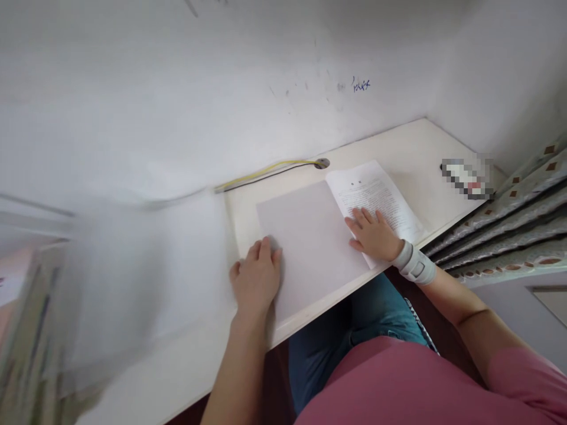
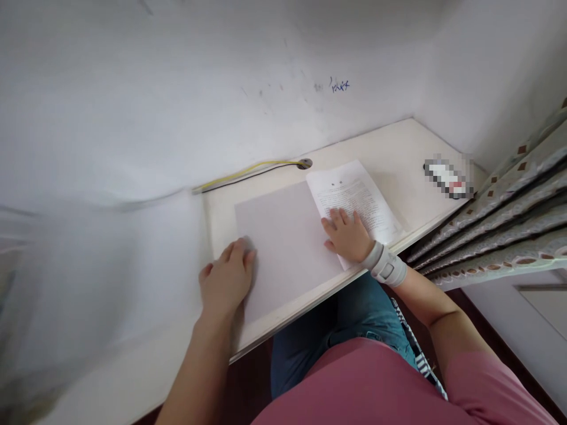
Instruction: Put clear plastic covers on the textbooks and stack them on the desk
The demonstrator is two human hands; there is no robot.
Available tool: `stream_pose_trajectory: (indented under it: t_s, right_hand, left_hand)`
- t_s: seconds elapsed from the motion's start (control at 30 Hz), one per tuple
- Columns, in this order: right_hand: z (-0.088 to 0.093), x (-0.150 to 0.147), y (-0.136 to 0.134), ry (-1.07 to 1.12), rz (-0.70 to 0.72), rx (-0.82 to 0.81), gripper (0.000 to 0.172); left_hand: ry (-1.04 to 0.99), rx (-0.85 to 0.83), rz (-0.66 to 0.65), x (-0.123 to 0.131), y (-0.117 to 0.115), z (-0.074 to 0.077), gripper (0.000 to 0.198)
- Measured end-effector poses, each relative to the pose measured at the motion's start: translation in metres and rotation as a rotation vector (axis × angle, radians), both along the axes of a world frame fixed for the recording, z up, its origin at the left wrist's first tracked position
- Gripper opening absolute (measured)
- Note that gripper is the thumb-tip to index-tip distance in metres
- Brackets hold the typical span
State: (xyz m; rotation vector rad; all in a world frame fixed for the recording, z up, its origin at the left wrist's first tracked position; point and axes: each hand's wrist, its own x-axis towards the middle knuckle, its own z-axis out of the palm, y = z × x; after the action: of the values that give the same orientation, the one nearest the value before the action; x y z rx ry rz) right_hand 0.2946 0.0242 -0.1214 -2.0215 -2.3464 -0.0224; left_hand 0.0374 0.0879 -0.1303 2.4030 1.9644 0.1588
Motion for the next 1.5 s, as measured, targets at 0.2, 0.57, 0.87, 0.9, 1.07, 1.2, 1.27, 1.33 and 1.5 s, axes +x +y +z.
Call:
stream_pose_trajectory:
  t_s: [0.2,0.57,0.87,0.9,1.07,1.2,1.27,1.33,1.5]
  right_hand:
    - [-0.002,0.000,-0.019,0.075,0.022,0.031,0.048]
    - [-0.016,0.152,-0.041,0.414,-0.239,0.275,0.043]
    - [-0.034,0.164,-0.051,0.302,-0.162,0.190,0.037]
    - [-0.034,0.165,-0.051,0.301,-0.157,0.185,0.037]
    - [-0.034,0.169,-0.051,0.310,-0.137,0.155,0.038]
    - [-0.034,0.170,-0.052,0.312,-0.124,0.138,0.040]
    - [-0.034,0.169,-0.053,0.308,-0.127,0.138,0.041]
    - [-0.033,0.168,-0.052,0.306,-0.136,0.144,0.041]
    - [-0.033,0.167,-0.052,0.315,-0.140,0.136,0.043]
  left_hand:
    - [0.042,-0.070,0.007,-0.008,0.001,0.000,0.052]
    - [-0.188,0.266,-0.837,0.111,-0.050,0.023,0.042]
    - [-0.055,0.403,-1.171,0.173,-0.065,0.003,0.032]
    - [-0.038,0.410,-1.183,0.173,-0.064,0.002,0.032]
    - [0.005,0.377,-1.200,0.172,-0.061,-0.003,0.032]
    - [-0.015,0.362,-1.208,0.169,-0.060,-0.009,0.031]
    - [-0.049,0.340,-1.188,0.169,-0.060,-0.012,0.031]
    - [-0.075,0.333,-1.152,0.172,-0.061,-0.015,0.031]
    - [-0.117,0.405,-1.099,0.181,-0.066,-0.018,0.031]
